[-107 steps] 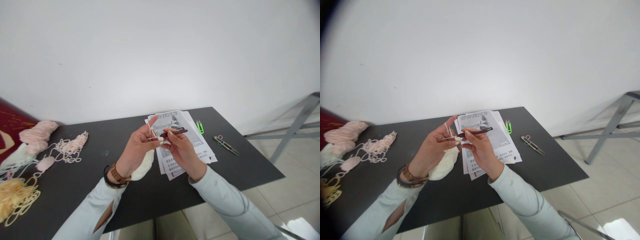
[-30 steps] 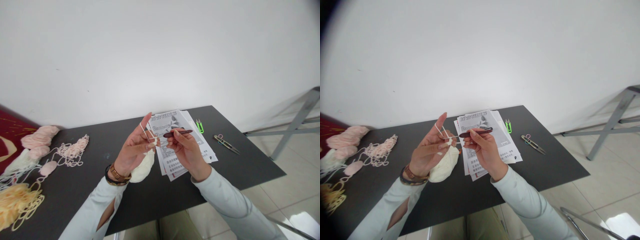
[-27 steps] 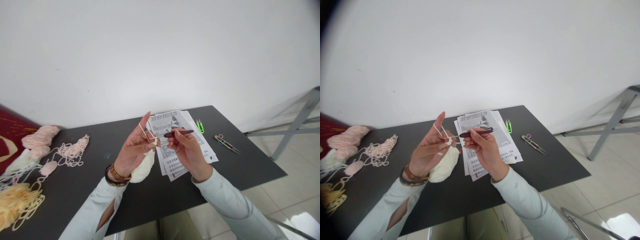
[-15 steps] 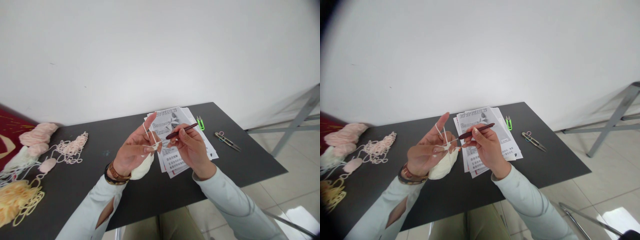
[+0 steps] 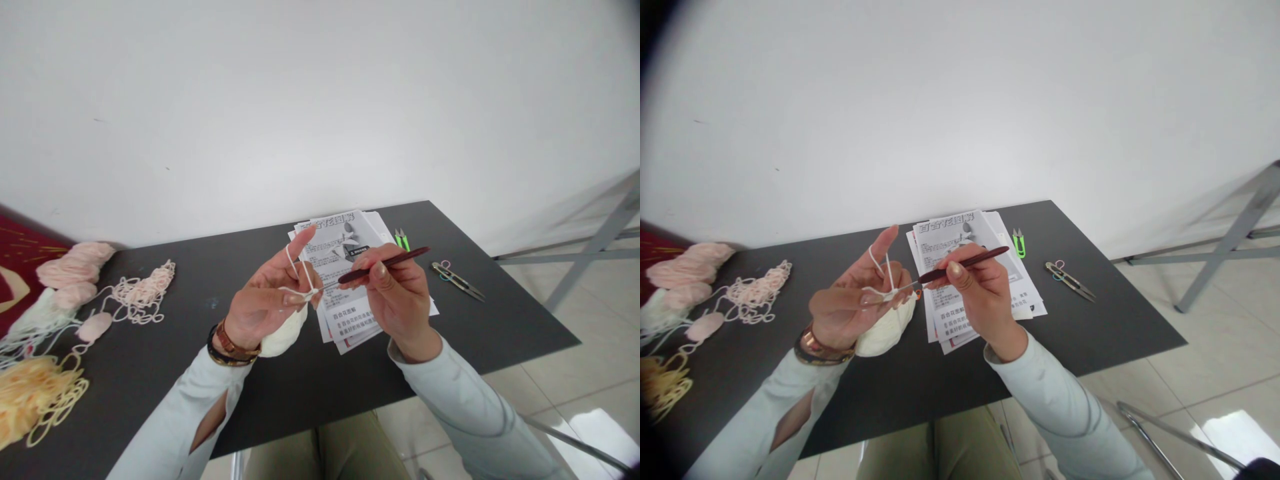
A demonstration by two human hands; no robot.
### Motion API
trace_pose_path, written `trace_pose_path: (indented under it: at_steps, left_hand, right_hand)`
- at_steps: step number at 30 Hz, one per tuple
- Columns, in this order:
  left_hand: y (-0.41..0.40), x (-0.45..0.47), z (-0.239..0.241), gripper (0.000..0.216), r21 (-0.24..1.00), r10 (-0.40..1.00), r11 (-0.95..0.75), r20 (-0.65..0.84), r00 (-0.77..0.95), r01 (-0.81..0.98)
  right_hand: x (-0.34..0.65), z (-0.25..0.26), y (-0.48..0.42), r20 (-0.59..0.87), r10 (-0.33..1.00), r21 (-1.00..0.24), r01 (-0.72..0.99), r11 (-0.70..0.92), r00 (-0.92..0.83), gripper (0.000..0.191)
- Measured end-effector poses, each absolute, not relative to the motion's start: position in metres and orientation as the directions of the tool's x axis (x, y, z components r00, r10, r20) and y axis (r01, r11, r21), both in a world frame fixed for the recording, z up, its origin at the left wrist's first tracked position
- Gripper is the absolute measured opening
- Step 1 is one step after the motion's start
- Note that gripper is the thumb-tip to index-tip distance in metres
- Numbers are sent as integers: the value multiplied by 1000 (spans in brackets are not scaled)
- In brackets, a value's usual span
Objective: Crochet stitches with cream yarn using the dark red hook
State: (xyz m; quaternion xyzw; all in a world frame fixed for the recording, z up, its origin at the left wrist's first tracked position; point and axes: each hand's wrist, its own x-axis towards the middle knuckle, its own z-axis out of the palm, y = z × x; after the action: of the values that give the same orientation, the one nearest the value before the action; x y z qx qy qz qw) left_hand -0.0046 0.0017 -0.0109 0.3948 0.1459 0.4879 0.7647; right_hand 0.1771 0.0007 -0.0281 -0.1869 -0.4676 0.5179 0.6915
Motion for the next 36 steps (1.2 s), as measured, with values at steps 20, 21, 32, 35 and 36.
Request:
trace_pose_path:
  at_steps: [20,21,32,35,36]
  left_hand:
    - [6,-7,-16,70,792,864,143,192,465,-593]
    - [6,-7,-16,70,797,867,141,187,462,-588]
    - [7,-4,-15,67,847,923,88,129,363,-525]
    - [6,-1,-16,65,863,943,28,145,300,-504]
    - [5,0,-17,65,869,948,-5,161,273,-495]
  right_hand:
    - [182,-28,-10,744,666,-646,-193,739,60,13]
    - [183,-28,-11,769,637,-623,-155,767,55,15]
    - [189,-27,-16,941,290,-244,243,939,-175,29]
    - [191,-29,-14,953,184,-104,314,944,-240,26]
    - [192,-29,-14,947,165,-67,335,940,-275,24]
